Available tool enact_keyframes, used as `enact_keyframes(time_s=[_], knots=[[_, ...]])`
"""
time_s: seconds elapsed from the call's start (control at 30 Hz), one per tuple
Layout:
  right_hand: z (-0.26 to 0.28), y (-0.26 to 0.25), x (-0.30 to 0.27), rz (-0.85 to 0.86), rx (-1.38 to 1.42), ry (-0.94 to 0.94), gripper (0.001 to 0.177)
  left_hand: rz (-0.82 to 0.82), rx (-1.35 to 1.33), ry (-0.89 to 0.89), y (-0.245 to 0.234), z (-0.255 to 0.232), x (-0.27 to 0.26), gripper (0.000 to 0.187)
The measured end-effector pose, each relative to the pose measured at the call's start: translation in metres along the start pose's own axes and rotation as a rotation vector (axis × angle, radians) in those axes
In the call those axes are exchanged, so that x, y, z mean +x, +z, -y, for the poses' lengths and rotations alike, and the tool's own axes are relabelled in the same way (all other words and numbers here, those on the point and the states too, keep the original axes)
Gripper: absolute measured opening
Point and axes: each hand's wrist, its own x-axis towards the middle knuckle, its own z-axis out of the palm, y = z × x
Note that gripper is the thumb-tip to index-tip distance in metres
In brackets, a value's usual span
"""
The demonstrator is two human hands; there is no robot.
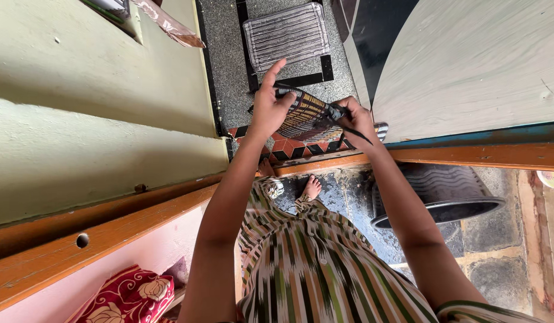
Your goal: The person holds a mat while another person pours water and scrubs it, then the person shakes the mat and hangs it over a ledge.
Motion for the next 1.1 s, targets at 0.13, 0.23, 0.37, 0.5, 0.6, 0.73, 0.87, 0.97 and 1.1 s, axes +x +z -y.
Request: enact_keyframes(time_s=[0.13, 0.23, 0.37, 0.5, 0.6, 0.73, 0.87, 0.97, 1.1], knots=[[-0.016, 0.012, 0.000, -0.036, 0.101, 0.030, 0.020, -0.003, 0.045, -0.034, -0.004, -0.009, -0.004, 0.075], [-0.024, 0.016, 0.006, 0.010, 0.045, -0.036, 0.025, -0.039, -0.001, -0.104, -0.008, -0.007, -0.005, 0.075], [-0.035, 0.016, -0.001, 0.001, -0.044, -0.238, 0.034, -0.094, 0.175, -0.128, -0.004, -0.007, -0.005, 0.088], [-0.043, 0.011, -0.004, 0.114, 0.142, 0.113, 0.032, -0.134, 0.305, -0.027, 0.011, -0.004, -0.007, 0.092], [-0.030, 0.006, -0.011, 0.163, 0.287, 0.168, 0.043, -0.051, 0.450, -0.041, 0.021, 0.002, -0.003, 0.088], [0.004, -0.001, -0.012, 0.139, 0.160, 0.034, 0.061, 0.114, 0.496, 0.202, 0.038, 0.012, -0.011, 0.076], [0.043, -0.002, 0.006, 0.083, -0.166, -0.297, 0.091, 0.325, 0.730, 0.309, 0.054, 0.023, -0.011, 0.061], [0.041, 0.012, 0.022, 0.113, -0.458, -0.312, 0.090, 0.332, 0.719, 0.412, 0.056, 0.033, -0.018, 0.047], [0.000, 0.028, 0.029, 0.108, -0.698, -0.375, 0.076, 0.386, 0.701, 0.385, 0.046, 0.035, -0.030, 0.043]])
